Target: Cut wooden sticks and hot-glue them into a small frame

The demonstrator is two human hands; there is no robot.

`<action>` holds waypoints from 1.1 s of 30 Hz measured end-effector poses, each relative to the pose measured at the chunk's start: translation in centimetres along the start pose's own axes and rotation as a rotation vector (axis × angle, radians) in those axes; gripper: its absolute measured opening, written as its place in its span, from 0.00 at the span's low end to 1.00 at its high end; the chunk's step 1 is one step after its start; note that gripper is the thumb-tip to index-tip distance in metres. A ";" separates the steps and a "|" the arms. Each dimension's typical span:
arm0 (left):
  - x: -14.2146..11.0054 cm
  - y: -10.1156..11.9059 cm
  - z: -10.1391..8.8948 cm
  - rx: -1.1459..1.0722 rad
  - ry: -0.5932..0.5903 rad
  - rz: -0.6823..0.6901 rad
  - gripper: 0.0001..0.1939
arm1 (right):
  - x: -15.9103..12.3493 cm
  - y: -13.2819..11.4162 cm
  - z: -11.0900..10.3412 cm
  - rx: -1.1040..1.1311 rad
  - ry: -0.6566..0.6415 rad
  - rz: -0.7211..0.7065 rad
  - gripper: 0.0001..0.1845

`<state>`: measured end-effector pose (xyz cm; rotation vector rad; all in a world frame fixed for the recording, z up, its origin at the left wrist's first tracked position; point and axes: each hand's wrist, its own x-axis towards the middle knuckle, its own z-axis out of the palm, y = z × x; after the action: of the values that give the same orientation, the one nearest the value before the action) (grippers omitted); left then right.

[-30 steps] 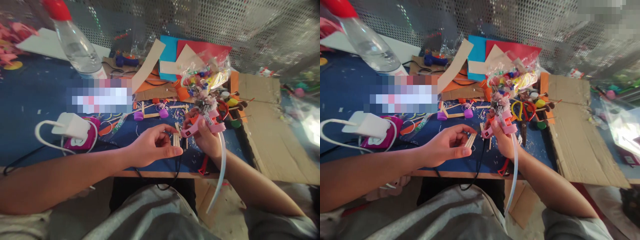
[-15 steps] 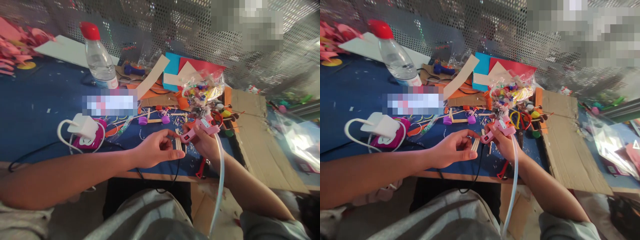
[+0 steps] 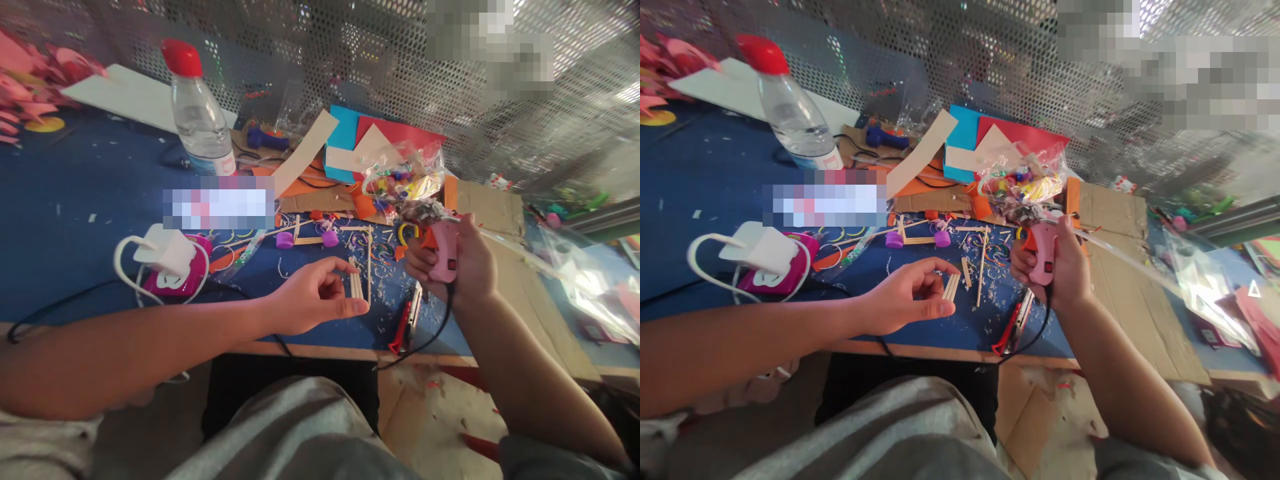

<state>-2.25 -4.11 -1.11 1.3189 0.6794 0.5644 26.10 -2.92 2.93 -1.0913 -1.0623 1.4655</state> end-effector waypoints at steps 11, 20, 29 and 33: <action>0.0 0.1 0.0 -0.005 -0.009 -0.022 0.41 | -2.7 1.8 -6.2 -0.224 0.554 -0.067 0.43; -0.1 0.4 0.0 -0.017 -0.020 -0.044 0.42 | -5.1 3.5 -9.5 -0.452 0.645 0.082 0.35; -0.1 0.4 0.0 -0.017 -0.020 -0.044 0.43 | -4.6 3.9 -9.4 -0.711 0.611 0.157 0.38; -0.1 0.6 0.0 -0.007 -0.025 -0.051 0.42 | -3.9 4.5 -9.1 -0.673 0.590 0.098 0.38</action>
<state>-2.30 -4.07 -0.53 1.2972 0.6877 0.5080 34.51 -6.55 -2.97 -1.9228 -1.0885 0.7520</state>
